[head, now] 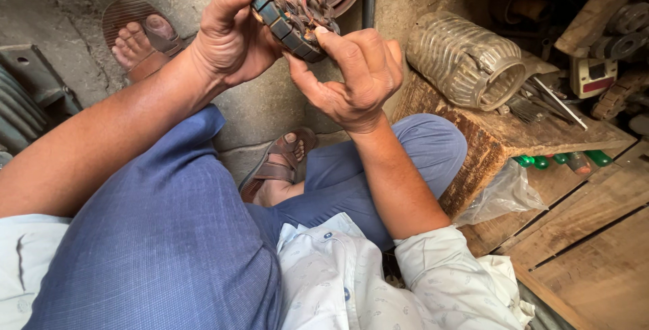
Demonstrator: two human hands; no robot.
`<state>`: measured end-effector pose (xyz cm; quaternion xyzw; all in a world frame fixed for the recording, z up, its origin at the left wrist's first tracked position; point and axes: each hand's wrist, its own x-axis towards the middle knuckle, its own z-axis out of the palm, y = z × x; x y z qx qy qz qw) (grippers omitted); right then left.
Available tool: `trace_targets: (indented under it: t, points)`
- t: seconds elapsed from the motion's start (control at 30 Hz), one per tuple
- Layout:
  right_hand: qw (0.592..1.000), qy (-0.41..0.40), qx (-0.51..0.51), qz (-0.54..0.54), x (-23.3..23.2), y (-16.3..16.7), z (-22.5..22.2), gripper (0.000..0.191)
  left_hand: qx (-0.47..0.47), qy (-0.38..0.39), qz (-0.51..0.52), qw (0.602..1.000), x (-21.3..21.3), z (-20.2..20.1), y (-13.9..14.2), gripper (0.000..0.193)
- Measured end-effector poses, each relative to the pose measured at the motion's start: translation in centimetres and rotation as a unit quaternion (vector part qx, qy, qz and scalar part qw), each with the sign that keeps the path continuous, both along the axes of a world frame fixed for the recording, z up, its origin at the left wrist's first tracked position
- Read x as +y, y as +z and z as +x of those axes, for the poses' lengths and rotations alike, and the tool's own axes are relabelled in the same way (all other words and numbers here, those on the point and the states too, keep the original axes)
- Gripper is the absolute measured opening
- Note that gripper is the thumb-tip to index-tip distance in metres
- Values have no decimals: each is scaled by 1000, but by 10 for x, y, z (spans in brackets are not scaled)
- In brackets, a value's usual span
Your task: The person sits on the workshop floor repairing an electric motor. They hammer a metal rod with a mallet, fit the copper-wound rotor into the stator housing, then insert and tap a brass bushing into the rotor's center shaft by hand.
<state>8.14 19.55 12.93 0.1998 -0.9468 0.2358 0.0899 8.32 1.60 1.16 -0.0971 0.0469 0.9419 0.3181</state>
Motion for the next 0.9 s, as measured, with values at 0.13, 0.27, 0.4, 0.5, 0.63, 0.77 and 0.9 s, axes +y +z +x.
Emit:
trace_targets:
  t: [0.13,0.27,0.4,0.5,0.63,0.77,0.9]
  points:
    - [1000,-2,-16,-5,2,-1,1,43,16,5,5,1000,1,-1,-2,50]
    - [1000,-4,-24,-8,4,-4,-1,43,24,8,-10,1000,2,-2,-3,49]
    - [1000,-7,-21,-7,4,-7,-3,43,29,17,-21,999,4,-2,-3,46]
    - [1000,-12,-26,-8,2,-8,-4,42,26,23,-32,999,5,-2,-4,46]
    - [999,-16,-38,-8,4,-8,-3,40,19,28,-38,999,5,-2,-5,48]
    - [995,4,-93,-34,19,-18,-3,40,11,23,-54,998,3,-4,-1,55]
    - [914,-173,-256,-264,43,-46,-11,52,56,-3,-75,996,1,-8,5,71]
